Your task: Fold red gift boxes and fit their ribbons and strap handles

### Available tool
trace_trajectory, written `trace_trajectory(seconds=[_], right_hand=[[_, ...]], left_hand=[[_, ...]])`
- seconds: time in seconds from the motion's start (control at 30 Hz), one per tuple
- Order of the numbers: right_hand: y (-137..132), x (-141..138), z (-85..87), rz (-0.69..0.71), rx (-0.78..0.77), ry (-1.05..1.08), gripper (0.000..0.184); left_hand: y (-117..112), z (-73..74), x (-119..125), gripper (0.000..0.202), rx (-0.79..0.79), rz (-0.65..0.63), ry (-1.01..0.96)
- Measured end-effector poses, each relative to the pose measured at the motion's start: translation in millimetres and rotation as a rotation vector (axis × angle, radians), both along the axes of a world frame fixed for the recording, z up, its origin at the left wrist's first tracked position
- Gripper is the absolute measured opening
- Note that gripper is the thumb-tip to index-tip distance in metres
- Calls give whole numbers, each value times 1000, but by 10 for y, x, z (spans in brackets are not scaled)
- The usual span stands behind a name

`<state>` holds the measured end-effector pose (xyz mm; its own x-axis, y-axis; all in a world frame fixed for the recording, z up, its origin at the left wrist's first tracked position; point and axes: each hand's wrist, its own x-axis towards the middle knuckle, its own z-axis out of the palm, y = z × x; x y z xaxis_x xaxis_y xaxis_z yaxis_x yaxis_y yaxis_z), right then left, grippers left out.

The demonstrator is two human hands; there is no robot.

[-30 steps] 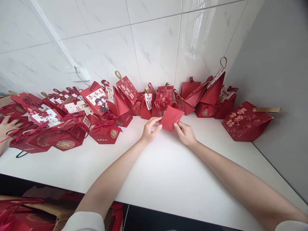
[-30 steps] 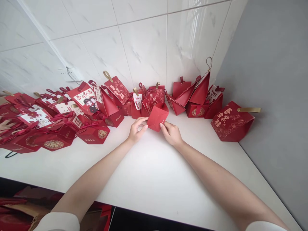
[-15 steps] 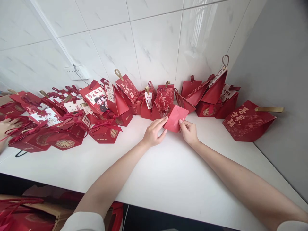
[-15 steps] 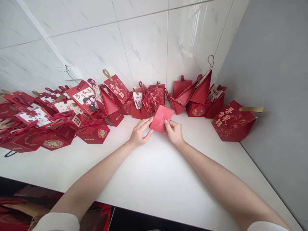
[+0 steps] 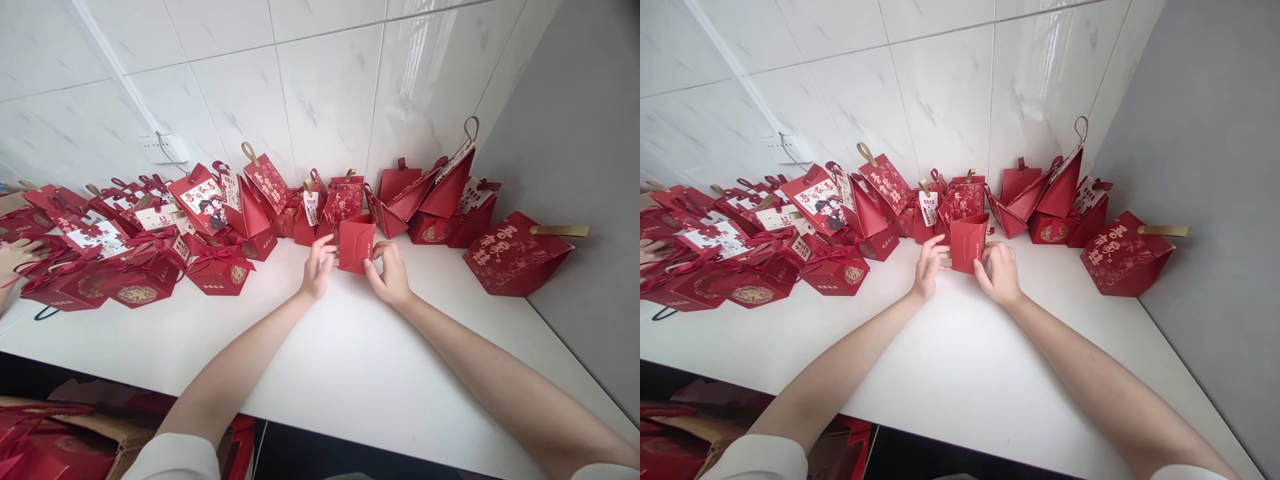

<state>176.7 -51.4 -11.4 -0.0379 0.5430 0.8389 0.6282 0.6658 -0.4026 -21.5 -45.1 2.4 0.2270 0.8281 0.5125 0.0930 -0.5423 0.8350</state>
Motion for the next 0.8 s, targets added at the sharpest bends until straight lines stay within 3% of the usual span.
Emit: trace_trajectory(seconds=[0.13, 0.2, 0.37, 0.57, 0.7, 0.8], right_hand=[[-43, -42, 26, 83, 24, -168, 24], [-55, -42, 42, 135, 35, -276, 30], [-58, -6, 52, 231, 113, -445, 36], [-103, -64, -8, 320, 69, -570, 39], [-115, -88, 19, 252, 238, -281, 51], [-76, -59, 53, 77, 91, 66, 60]], left_hand=[[142, -15, -46, 82, -603, -120, -165], [206, -23, -64, 87, -755, -145, -136], [223, 44, -72, 67, -758, -57, -117], [180, 186, -185, 57, -931, -248, -3], [205, 111, -219, 46, -869, -227, -89], [240, 43, -237, 43, -779, -238, -185]])
